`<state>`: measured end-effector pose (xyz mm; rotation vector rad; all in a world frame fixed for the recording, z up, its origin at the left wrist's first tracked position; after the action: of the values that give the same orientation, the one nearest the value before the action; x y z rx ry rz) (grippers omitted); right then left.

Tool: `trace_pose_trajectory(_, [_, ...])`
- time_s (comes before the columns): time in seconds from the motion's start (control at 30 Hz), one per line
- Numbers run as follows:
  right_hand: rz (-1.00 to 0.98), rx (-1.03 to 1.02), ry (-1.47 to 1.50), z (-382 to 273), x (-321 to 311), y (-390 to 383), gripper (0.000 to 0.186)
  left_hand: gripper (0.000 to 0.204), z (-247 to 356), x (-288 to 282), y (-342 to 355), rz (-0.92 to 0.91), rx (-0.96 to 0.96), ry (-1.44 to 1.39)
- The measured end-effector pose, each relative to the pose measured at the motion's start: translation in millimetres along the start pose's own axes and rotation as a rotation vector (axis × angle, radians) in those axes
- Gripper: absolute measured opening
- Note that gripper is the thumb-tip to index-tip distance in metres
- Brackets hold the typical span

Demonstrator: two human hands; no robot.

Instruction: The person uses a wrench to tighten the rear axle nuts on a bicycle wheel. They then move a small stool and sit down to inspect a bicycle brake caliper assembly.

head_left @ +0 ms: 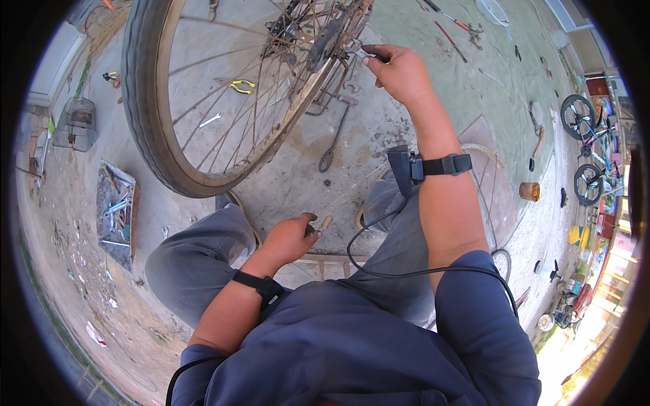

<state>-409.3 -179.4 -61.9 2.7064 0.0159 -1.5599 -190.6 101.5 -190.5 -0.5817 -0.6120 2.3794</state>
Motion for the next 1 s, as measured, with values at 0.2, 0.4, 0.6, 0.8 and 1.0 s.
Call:
trace_pose_trajectory(0.2, [0.082, -0.012, -0.1, 0, -2, 2, 0.032, 0.04, 1, 0, 1, -0.005, -0.001, 0.005])
trace_pose_trajectory(0.4, [0.039, -0.09, -0.122, -6, 5, -5, 0.034, 0.041, 1, 1, 1, -0.007, 0.008, 0.002])
trace_pose_trajectory(0.6, [0.096, -0.126, -0.117, -10, -4, -13, 0.031, 0.041, 1, 1, 1, -0.002, 0.011, 0.008])
trace_pose_trajectory(0.8, [0.1, -0.189, -0.263, -23, -1, -19, 0.03, 0.041, 1, 2, 2, -0.004, 0.001, 0.005])
trace_pose_trajectory(1.0, [0.125, -0.15, -0.31, -17, -3, -20, 0.029, 0.041, 3, 2, 1, -0.008, 0.008, 0.009])
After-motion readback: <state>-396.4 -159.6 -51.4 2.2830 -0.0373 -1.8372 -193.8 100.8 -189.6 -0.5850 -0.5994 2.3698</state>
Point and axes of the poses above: each hand's wrist, its own y-axis towards the middle knuckle, its own x-axis out of the palm, z = x × y, the point moved 9 cm from there along y, towards the middle knuckle, and after that the axes turned 14 degrees about -y, right-handed, at the moved point
